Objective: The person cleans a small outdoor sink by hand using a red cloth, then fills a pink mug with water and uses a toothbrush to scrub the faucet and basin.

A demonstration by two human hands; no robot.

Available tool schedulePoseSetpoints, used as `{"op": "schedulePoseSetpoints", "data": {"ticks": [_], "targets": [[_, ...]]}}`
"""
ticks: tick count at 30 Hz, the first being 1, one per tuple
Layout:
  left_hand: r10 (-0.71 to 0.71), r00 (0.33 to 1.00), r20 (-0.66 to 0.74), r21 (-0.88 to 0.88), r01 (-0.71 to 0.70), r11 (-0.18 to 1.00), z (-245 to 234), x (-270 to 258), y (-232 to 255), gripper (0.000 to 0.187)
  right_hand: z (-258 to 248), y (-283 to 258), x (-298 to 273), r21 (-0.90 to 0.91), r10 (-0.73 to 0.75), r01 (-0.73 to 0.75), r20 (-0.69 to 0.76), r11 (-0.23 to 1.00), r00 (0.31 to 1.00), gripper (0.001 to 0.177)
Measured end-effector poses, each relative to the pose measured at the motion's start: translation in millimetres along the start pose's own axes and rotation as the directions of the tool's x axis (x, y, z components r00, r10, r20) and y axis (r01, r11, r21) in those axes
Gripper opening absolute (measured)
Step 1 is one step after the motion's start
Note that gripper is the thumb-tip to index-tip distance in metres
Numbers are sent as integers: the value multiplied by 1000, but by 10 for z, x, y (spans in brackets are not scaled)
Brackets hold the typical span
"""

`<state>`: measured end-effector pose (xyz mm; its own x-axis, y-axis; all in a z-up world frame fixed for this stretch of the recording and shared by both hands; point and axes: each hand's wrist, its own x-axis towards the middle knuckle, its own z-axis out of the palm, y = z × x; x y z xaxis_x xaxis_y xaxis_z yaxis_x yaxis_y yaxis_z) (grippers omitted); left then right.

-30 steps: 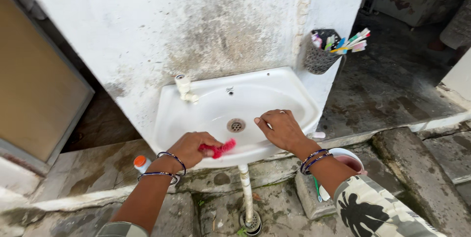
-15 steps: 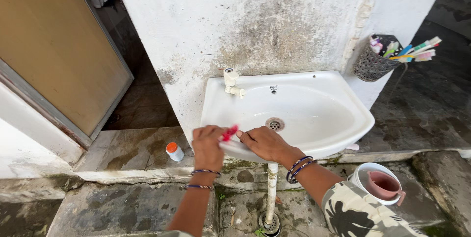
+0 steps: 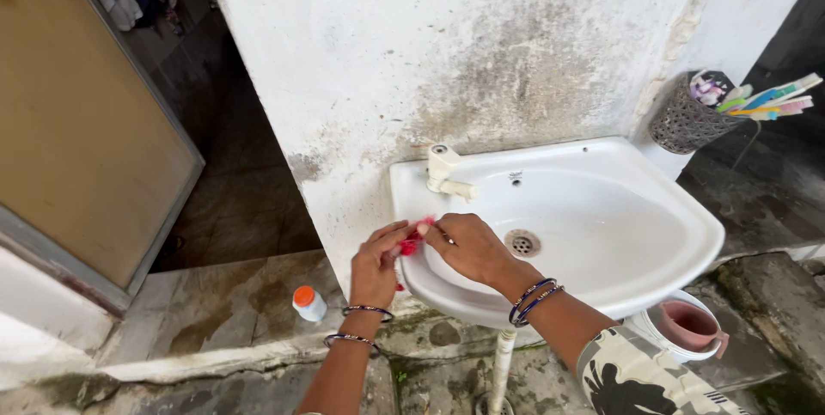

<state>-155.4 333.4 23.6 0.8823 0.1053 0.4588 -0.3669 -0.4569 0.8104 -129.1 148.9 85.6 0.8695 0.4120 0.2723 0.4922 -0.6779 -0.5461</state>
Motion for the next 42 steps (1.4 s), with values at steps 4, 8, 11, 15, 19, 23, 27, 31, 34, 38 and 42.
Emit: {"op": "schedulePoseSetpoints", "data": {"ticks": [4,8,11,15,19,23,27,31,34,38,42], "targets": [[-91,994,-54,-357,66,932,173,386,-361,43,134,-107,180,51,66,-62,-77,997,995,44],[-257,948,-187,-479,140,867,390,983,-596,36,292,-69,249,-25,-31,28,-147,999,989,30],[-504,852,-142,-359,430,828,483,1300,-671,34,351,2,338,-59,-63,54,-167,997,984,27],[-436,899,-35,-623,322,713,551,1089,-892,37,339,45,330,64,123,-119,-75,991,990,25],[-453,890,-42,-600,340,724,559,633,-1165,38,342,17,354,87,97,-91,-68,992,993,23],[-367,927,-71,-561,267,783,655,1086,-1262,38,317,16,339,146,180,-171,-52,974,982,26],[-445,895,11,-568,372,734,574,1013,-1073,40,351,60,243,105,99,-95,-39,990,994,33],[-462,887,5,-610,369,701,481,388,-809,39,394,62,122,78,88,-86,-22,993,996,36],[-511,859,23,-649,402,646,405,-58,-545,39,359,13,17,127,121,-121,13,984,993,35],[-575,816,-63,-714,366,597,438,-526,-116,41,232,-60,-317,30,85,-85,30,996,996,35],[-663,712,-231,-628,411,660,852,-857,229,45,9,-10,-904,-57,46,-48,-36,997,998,39]]}}
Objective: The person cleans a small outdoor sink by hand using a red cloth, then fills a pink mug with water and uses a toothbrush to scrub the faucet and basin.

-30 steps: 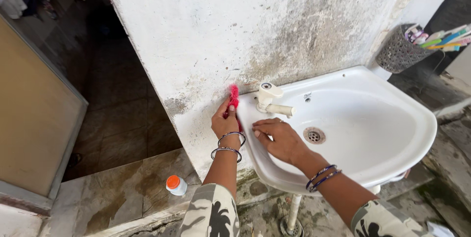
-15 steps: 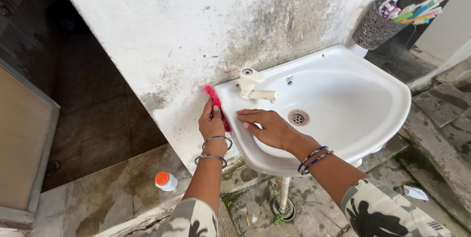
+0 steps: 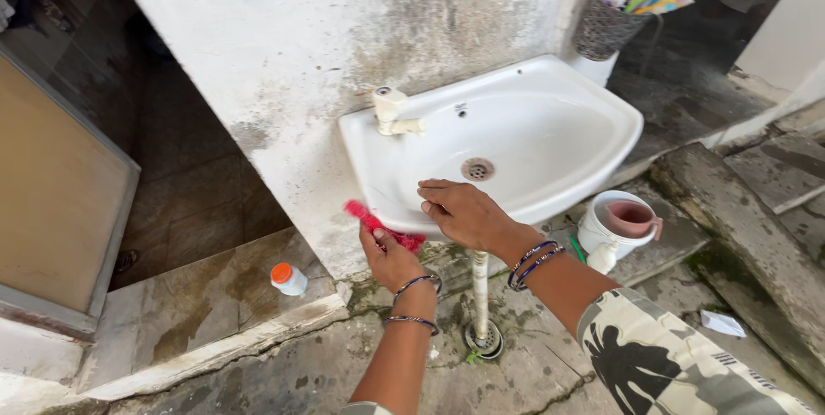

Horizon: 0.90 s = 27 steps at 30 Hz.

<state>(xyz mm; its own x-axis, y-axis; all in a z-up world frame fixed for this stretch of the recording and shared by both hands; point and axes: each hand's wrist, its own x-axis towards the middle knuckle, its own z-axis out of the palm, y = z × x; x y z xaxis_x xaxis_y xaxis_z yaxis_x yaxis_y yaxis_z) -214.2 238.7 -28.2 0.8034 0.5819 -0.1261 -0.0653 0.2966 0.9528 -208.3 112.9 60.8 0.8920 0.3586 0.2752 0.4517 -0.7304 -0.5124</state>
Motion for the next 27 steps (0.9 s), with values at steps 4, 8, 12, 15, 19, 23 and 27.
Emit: {"op": "schedulePoseSetpoints", "data": {"ticks": [4,8,12,15,19,23,27], "targets": [[115,972,-204,44,-108,993,465,-470,-321,52,-325,237,-605,-19,-15,12,-186,1000,982,41],[-116,946,-303,-117,84,990,1057,-881,-529,57,-658,530,-1182,62,77,-59,-373,996,925,46],[-467,884,-14,-366,430,825,1724,-1371,-569,35,-890,863,-1506,326,376,-251,-415,911,828,56],[-593,746,302,-344,666,662,2075,-1705,-489,31,-1026,1009,-1662,781,666,-324,-153,534,730,63],[-522,643,560,-131,691,711,2314,-1905,-474,28,-1245,1027,-1744,950,661,-113,-115,293,741,66],[-363,636,681,201,315,928,2247,-1840,-386,26,-1274,997,-1640,995,732,-55,-23,83,681,57],[-353,489,798,559,-819,129,2083,-1517,263,34,-1008,1104,-1472,996,814,15,-79,86,576,50]]}}
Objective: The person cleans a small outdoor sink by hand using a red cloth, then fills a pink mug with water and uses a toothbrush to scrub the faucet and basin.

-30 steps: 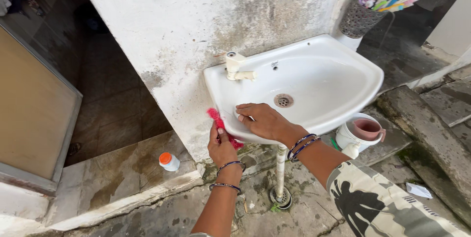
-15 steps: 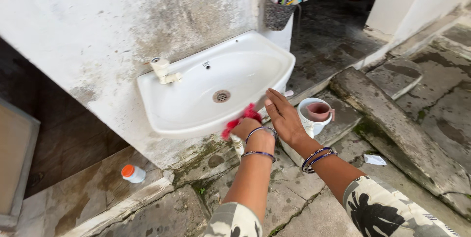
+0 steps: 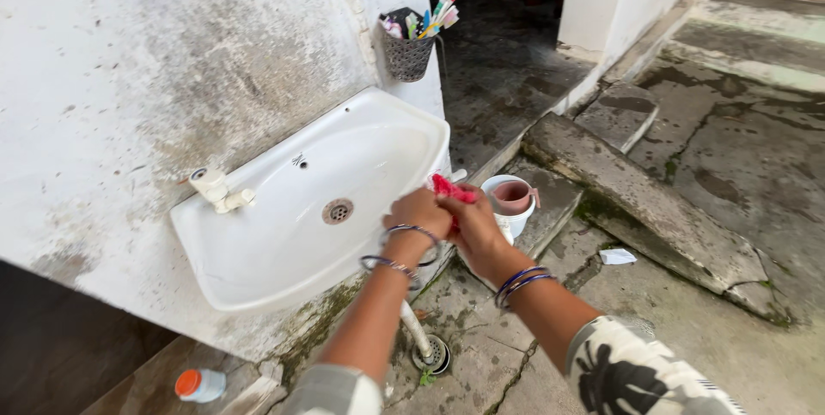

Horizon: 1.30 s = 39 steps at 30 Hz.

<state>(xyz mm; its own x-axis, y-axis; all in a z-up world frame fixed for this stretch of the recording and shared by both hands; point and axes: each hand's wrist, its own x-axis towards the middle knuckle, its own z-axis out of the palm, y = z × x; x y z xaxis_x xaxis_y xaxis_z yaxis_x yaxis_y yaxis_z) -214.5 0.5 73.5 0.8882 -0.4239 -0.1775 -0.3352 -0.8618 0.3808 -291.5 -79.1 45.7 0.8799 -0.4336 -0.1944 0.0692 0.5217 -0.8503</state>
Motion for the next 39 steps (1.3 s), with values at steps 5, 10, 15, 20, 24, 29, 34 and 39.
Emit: {"op": "schedulePoseSetpoints", "data": {"ticks": [5,10,15,20,24,29,34,39], "targets": [[273,912,-308,181,-225,957,-471,-98,-608,36,194,494,55,-242,-47,44,-8,969,999,51],[316,934,-165,-1,-321,947,-183,164,-792,36,508,613,189,-139,-66,54,-79,989,995,63],[332,936,-113,6,-334,943,-130,300,-637,36,480,503,431,-47,54,-66,-213,997,976,81],[348,932,-100,-24,-352,936,-59,588,-443,45,212,355,924,13,46,-44,-216,999,975,76],[466,873,-143,6,-470,883,125,1035,-287,46,-49,146,1487,-36,7,-16,-238,999,971,64],[455,883,-116,31,-455,890,97,1490,-3,38,-371,-263,2442,-341,4,-6,-6,940,1000,40],[222,972,83,-10,-221,975,-179,1714,227,38,-119,-347,3345,-750,224,-58,122,659,967,44],[46,995,86,-86,-38,996,-185,1969,113,55,387,-331,3661,-856,271,4,167,516,948,55]]}}
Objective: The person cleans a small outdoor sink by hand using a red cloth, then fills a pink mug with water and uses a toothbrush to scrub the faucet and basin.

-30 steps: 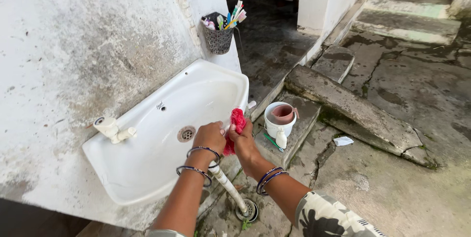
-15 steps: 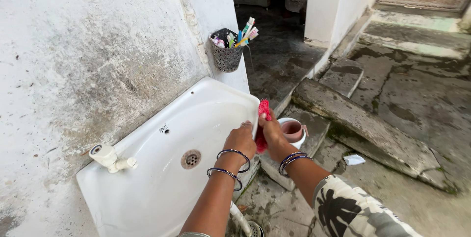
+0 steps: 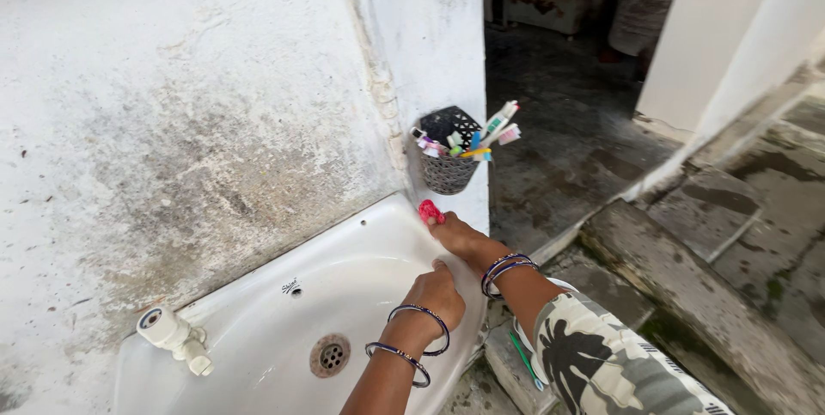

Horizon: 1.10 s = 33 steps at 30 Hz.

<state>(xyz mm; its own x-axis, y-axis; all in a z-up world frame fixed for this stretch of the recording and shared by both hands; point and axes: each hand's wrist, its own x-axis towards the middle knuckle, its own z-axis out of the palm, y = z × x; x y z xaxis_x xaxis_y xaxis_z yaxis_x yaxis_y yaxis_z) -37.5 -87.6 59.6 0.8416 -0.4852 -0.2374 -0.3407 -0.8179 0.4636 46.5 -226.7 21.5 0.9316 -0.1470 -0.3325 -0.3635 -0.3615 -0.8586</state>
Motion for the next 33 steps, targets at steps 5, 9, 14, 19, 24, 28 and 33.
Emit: {"op": "schedulePoseSetpoints", "data": {"ticks": [5,9,14,19,24,28,33], "targets": [[30,995,-90,24,-28,999,-100,229,-355,46,228,-554,-211,-457,-192,136,-76,879,978,56],[-24,990,-142,-47,17,999,-384,32,-603,39,267,-624,-234,-731,-560,376,-11,570,828,46],[-201,945,-257,-186,156,970,-514,-133,-839,36,332,-644,-36,-718,-578,321,-137,618,805,46],[-411,751,-517,-244,330,912,-520,-26,-1139,26,812,-810,-280,-910,-628,385,212,152,749,44],[-452,672,-587,-294,343,892,-532,40,-1374,32,855,-1021,-315,-563,-742,793,424,232,519,104],[-121,611,-782,-186,-44,982,-318,306,-1197,60,379,-968,-66,-453,-671,771,399,448,625,50],[-136,750,-647,-86,105,991,-227,292,-679,46,186,-668,-28,-488,-664,736,354,470,658,56]]}}
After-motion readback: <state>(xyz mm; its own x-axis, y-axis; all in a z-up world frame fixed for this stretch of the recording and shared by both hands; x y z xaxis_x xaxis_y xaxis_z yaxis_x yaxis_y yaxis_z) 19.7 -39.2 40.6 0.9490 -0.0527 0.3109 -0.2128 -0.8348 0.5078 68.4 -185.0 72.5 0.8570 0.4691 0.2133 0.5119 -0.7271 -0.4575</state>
